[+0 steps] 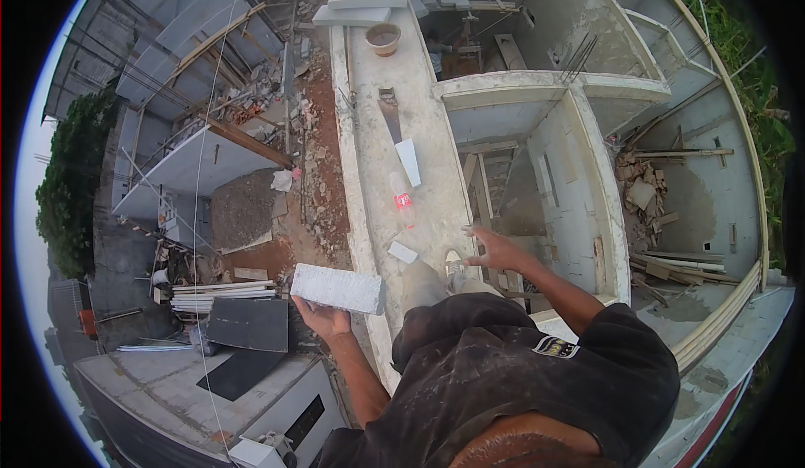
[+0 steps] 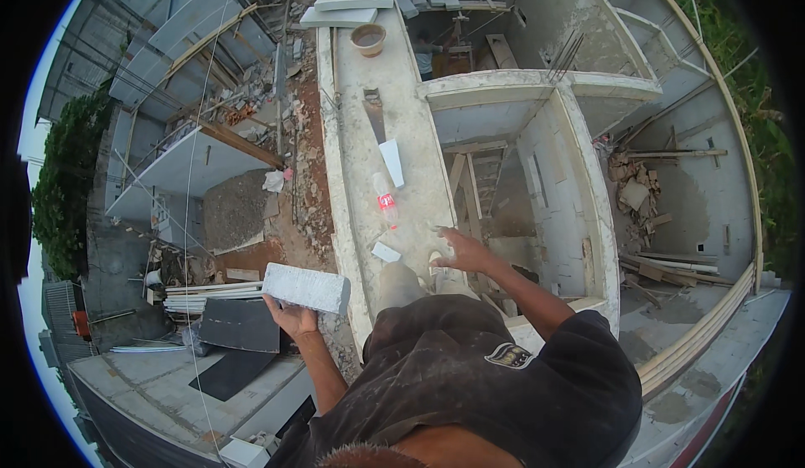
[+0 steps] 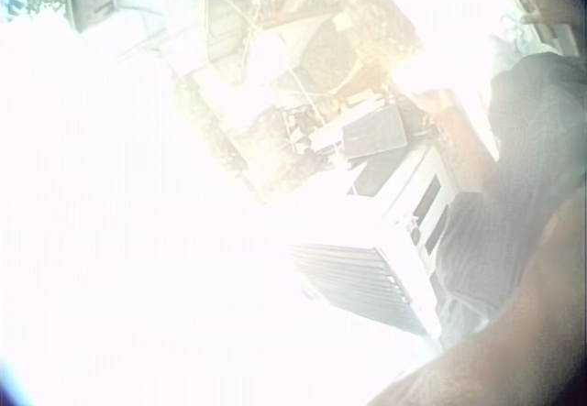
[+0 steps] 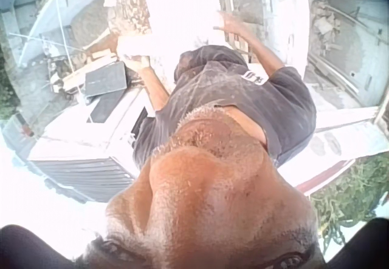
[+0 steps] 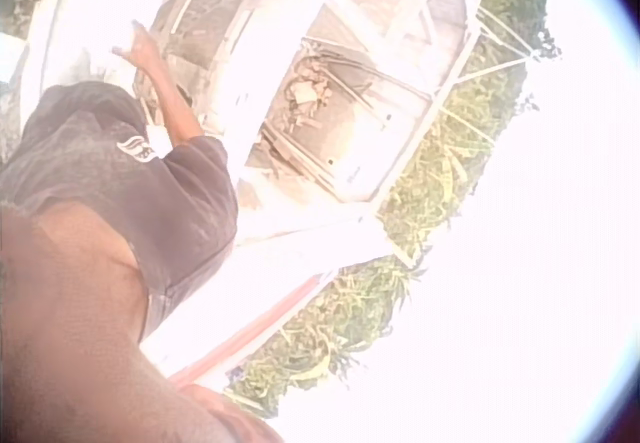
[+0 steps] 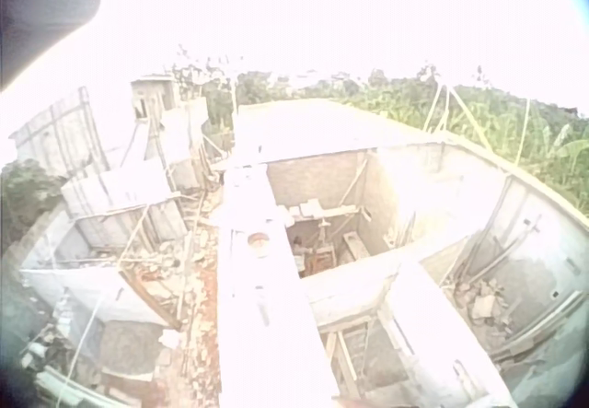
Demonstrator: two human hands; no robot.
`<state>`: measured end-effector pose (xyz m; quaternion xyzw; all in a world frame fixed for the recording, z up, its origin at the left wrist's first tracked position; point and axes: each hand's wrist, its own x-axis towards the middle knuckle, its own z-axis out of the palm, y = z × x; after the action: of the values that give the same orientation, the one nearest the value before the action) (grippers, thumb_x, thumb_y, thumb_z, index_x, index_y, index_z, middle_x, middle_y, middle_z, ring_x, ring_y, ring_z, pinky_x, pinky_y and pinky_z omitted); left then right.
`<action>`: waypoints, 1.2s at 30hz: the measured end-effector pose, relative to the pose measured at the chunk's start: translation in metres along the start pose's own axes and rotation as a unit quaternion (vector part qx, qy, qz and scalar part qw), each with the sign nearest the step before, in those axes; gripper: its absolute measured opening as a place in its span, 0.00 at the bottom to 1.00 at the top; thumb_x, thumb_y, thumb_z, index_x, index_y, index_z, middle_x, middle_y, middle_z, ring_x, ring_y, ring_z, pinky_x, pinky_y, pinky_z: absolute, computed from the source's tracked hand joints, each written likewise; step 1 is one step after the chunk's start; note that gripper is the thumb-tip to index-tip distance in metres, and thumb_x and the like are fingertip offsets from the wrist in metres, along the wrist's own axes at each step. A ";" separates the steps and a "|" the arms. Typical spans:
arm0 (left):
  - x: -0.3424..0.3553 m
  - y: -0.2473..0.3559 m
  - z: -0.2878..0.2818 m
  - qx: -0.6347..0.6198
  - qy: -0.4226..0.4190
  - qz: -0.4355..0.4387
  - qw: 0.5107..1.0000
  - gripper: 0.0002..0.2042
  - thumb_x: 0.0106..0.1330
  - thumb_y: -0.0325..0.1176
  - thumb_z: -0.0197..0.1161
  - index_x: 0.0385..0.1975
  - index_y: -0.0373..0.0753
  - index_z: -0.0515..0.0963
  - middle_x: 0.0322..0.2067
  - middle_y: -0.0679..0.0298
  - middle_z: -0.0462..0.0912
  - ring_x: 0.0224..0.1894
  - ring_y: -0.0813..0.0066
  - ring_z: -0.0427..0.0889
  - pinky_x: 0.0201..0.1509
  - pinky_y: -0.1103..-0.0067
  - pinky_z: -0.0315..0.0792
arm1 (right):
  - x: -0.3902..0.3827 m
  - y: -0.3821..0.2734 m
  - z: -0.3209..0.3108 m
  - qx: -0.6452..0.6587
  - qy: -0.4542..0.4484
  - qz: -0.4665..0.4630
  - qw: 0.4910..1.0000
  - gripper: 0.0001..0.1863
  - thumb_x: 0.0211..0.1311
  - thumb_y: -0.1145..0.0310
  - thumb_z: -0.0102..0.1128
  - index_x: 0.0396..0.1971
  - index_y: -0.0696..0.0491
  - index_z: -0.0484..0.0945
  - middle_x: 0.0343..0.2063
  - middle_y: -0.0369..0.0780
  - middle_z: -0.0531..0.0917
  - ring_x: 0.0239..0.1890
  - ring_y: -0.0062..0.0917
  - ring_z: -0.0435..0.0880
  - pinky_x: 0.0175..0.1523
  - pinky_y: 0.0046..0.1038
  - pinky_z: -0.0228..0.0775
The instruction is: Applying mortar with a trowel and laying aerated concrete blocks on a wall structure at a construction site.
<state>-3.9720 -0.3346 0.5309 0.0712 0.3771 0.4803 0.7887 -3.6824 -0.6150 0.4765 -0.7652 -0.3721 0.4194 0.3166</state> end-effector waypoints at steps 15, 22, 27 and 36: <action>0.196 -0.120 0.249 0.105 -0.203 -0.106 0.968 0.28 0.66 0.55 0.56 0.58 0.41 0.69 0.55 0.64 0.75 0.58 0.64 0.72 0.63 0.64 0.65 | 0.216 -0.180 -0.092 0.101 0.106 -0.176 0.974 0.55 0.46 0.47 0.73 0.65 0.64 0.52 0.60 0.55 0.63 0.65 0.43 0.61 0.69 0.37 0.51; 0.308 -0.185 0.341 0.265 -0.228 -0.178 0.920 0.35 0.69 0.57 0.52 0.71 0.52 0.48 0.65 0.54 0.62 0.62 0.53 0.66 0.63 0.57 0.63 | 0.326 -0.140 -0.192 0.374 0.091 0.026 0.923 0.51 0.48 0.53 0.73 0.66 0.63 0.56 0.54 0.49 0.71 0.54 0.31 0.74 0.58 0.31 0.66; 0.434 -0.214 0.291 0.452 -0.060 -0.175 0.873 0.38 0.68 0.58 0.51 0.72 0.56 0.38 0.68 0.49 0.54 0.63 0.48 0.64 0.62 0.55 0.63 | 0.413 -0.089 -0.286 0.373 0.058 0.110 0.919 0.52 0.47 0.50 0.72 0.66 0.62 0.57 0.53 0.48 0.73 0.51 0.28 0.76 0.55 0.26 0.69; 0.464 -0.191 0.244 0.540 0.268 -0.207 0.770 0.38 0.66 0.56 0.54 0.70 0.46 0.47 0.54 0.54 0.73 0.51 0.60 0.75 0.51 0.51 0.68 | 0.649 -0.042 -0.467 0.098 0.160 0.152 0.970 0.49 0.42 0.47 0.72 0.62 0.61 0.64 0.55 0.54 0.72 0.55 0.42 0.75 0.59 0.37 0.66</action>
<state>-3.5577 0.0015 0.3682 0.2744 0.7759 0.0222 0.5677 -3.0446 -0.1314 0.4553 -0.8352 -0.1529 0.3687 0.3783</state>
